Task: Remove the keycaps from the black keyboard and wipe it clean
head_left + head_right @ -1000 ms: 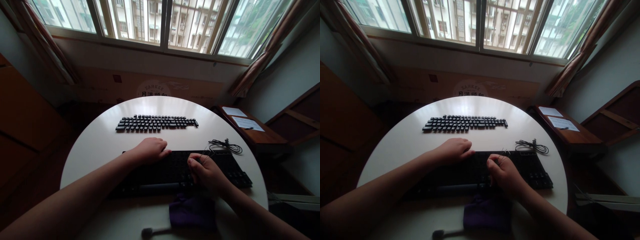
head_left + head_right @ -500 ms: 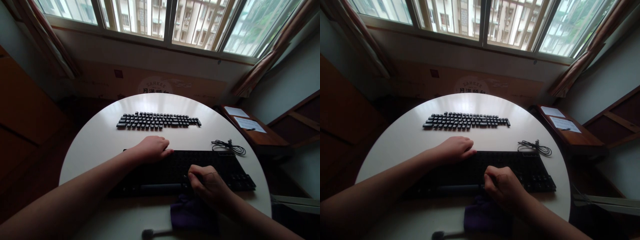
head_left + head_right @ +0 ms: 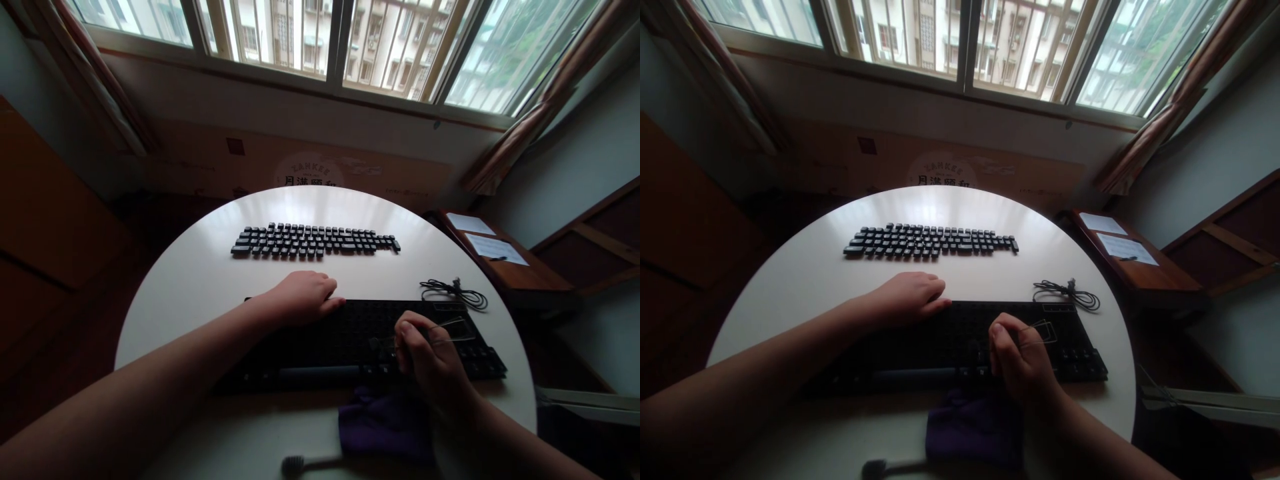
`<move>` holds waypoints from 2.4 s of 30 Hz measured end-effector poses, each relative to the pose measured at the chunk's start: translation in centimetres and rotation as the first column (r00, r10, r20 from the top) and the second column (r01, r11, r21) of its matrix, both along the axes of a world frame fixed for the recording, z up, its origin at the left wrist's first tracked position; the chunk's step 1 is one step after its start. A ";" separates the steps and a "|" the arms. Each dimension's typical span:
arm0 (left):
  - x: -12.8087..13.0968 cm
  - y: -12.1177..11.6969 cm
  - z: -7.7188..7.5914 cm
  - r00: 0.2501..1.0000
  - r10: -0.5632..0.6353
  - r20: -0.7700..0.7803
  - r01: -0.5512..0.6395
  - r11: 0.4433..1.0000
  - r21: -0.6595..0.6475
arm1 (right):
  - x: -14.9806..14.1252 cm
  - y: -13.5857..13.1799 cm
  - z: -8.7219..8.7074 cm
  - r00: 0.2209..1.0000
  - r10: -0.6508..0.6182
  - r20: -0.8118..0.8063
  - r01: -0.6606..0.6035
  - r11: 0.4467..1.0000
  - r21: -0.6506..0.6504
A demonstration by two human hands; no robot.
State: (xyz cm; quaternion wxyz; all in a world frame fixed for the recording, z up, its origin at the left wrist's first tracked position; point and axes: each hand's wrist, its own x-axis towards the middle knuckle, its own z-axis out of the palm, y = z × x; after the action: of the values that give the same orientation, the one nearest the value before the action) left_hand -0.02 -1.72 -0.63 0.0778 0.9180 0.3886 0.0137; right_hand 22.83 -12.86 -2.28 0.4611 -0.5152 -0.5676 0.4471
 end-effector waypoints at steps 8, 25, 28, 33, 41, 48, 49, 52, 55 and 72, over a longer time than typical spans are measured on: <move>-0.4 -1.5 2.9 0.956 -0.060 0.288 0.092 0.991 -0.096 | 0.2 0.2 0.9 0.990 0.140 0.018 -0.141 0.979 0.145; -1.2 0.5 0.9 0.544 0.280 0.791 0.203 0.871 -0.447 | -5.1 5.5 10.4 0.712 -0.289 0.639 -0.350 0.643 0.681; -1.3 0.9 0.5 0.488 0.310 0.816 0.263 0.839 -0.476 | -5.4 7.9 10.4 0.718 -0.073 0.692 -0.451 0.709 0.542; -1.3 1.1 0.6 0.438 0.396 0.807 0.262 0.802 -0.536 | -5.1 11.9 9.0 0.661 0.168 0.731 -0.620 0.671 0.407; -1.4 1.7 0.2 0.530 0.406 0.745 0.171 0.809 -0.562 | -4.8 14.3 7.9 0.648 0.259 0.717 -0.663 0.655 0.362; -2.3 1.2 1.1 0.947 0.261 0.186 -0.235 0.960 -0.151 | -4.2 16.9 4.3 0.553 0.127 0.823 -0.538 0.809 0.237; -2.3 1.0 1.2 0.964 0.236 0.123 -0.220 0.967 -0.129 | -4.2 17.1 3.5 0.538 0.128 0.833 -0.533 0.817 0.219; -2.2 0.6 1.3 0.982 0.182 0.044 -0.175 0.976 -0.128 | -4.6 17.3 1.5 0.522 0.109 0.846 -0.499 0.843 0.199; -2.0 0.3 1.4 0.987 0.162 0.006 -0.160 0.979 -0.123 | -5.1 17.5 0.6 0.521 0.071 0.850 -0.443 0.874 0.199; -2.4 0.3 1.9 0.995 0.096 -0.033 -0.100 0.986 -0.133 | -6.7 17.5 -0.3 0.523 -0.064 0.850 -0.276 0.931 0.239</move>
State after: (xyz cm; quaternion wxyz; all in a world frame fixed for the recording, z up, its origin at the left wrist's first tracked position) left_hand -2.46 -1.46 1.31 0.1335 0.8905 0.4344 -0.0208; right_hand 16.13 4.66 -2.57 0.1817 -0.5410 -0.8189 0.0617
